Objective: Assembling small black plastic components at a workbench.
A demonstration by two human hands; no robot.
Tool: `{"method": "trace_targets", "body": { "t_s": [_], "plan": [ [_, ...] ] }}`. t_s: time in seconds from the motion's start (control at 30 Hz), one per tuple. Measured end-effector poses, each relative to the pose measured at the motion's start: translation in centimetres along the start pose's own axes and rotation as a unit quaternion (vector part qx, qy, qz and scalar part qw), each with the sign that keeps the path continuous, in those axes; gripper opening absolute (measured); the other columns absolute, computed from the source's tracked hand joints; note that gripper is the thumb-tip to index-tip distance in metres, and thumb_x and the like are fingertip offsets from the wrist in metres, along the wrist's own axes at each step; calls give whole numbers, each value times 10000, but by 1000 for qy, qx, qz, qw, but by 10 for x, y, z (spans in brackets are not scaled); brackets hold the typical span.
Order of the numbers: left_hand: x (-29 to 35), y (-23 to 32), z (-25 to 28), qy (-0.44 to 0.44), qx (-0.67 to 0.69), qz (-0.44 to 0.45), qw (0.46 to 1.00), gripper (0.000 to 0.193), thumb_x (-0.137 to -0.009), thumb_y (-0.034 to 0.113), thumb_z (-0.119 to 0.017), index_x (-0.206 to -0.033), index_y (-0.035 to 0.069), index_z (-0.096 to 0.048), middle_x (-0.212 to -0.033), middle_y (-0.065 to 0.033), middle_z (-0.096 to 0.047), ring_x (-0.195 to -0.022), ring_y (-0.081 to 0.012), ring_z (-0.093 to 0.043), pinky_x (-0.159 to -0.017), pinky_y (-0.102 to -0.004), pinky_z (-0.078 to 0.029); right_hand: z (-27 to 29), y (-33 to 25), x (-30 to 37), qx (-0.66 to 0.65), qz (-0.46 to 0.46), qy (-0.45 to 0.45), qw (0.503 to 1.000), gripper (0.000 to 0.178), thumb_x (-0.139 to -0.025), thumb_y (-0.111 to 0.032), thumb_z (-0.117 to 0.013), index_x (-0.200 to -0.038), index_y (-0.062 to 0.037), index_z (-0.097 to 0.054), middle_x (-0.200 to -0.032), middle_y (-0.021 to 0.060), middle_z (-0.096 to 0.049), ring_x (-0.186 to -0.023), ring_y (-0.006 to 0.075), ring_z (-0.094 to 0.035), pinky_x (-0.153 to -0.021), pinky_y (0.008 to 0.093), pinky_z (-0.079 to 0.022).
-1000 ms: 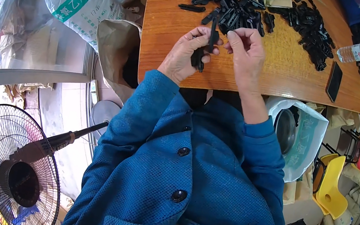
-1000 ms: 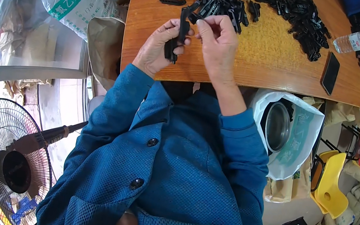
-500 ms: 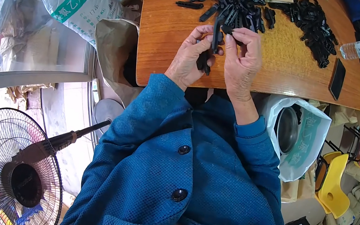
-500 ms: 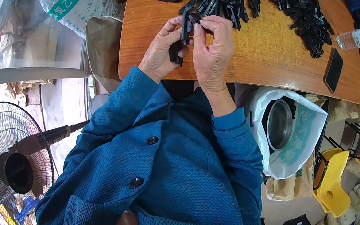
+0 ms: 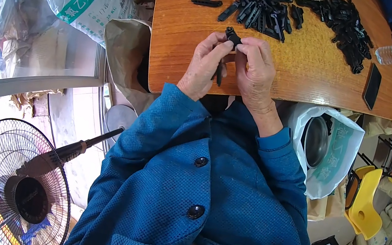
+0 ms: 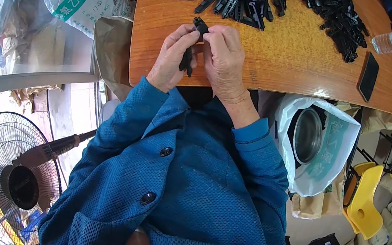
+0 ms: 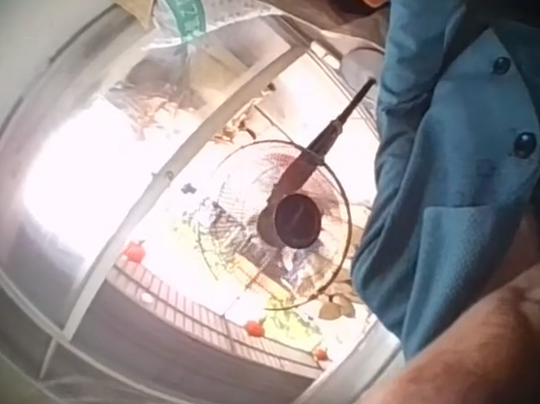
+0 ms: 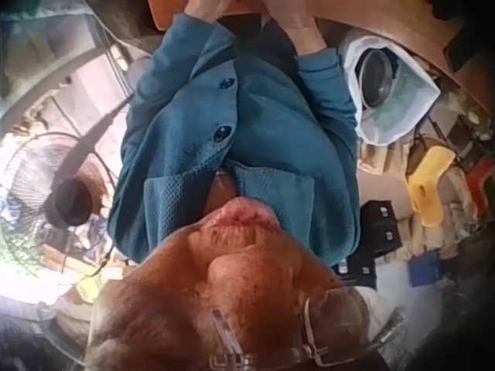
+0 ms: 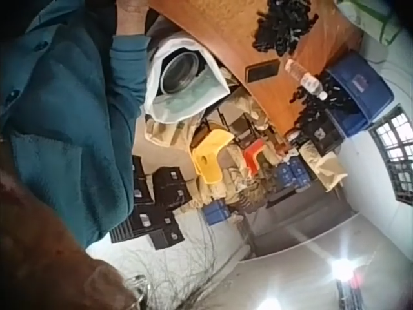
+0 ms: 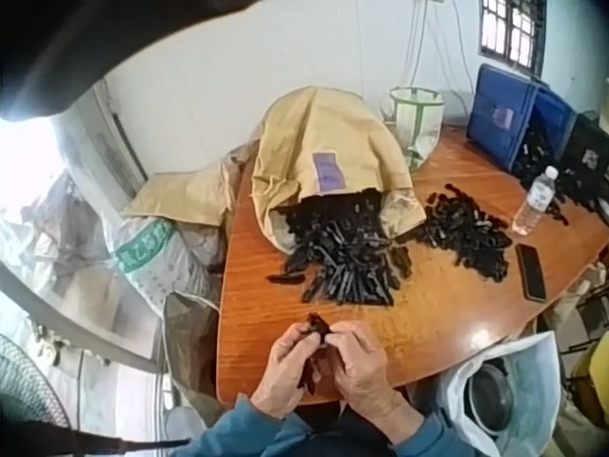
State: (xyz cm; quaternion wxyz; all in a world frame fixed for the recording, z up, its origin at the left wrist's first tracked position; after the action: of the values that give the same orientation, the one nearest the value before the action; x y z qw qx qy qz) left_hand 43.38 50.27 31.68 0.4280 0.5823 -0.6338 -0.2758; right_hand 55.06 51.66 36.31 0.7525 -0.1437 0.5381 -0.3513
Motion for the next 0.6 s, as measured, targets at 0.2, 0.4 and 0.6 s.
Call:
{"method": "trace_targets", "body": {
  "t_s": [0.2,0.4,0.6],
  "plan": [
    [7,-4,-4,69,15,-52,996,125,-947,163,-539,-1041,81,-542,-847,11,-578,-666,-43,-520,-518,-187,-431,-6,-8,-4,34,37,-2,999,259,-696,145,-643,-887,-24,-597,-893,110,-598,-807,268,-598,-664,326,-500],
    [5,-8,12,114,100,-47,987,163,-952,174,-551,-1082,74,-544,-872,1,-595,-707,-52,-544,-556,-196,-457,-21,-17,-2,16,46,-31,998,373,-698,140,-645,-1023,-33,-583,-895,112,-604,-803,273,-584,-666,335,-493],
    [11,18,47,58,106,-77,990,221,-933,158,-584,-1134,68,-561,-975,-39,-651,-822,-69,-608,-638,-189,-481,-32,-26,-3,-65,-109,-85,988,467,-730,-191,-771,-1079,13,-538,-850,124,-571,-838,293,-570,-757,361,-475]
  ]
}}
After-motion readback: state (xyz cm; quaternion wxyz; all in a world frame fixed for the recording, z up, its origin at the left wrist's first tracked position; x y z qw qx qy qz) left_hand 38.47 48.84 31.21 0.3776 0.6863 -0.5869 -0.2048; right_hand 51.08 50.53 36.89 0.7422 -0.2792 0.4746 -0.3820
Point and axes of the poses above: each hand's wrist, its own x-axis away from the middle knuckle, its own z-axis out of the back of the hand, y = z × x, the point moved 6 cm from there along -x, towards the middle knuckle
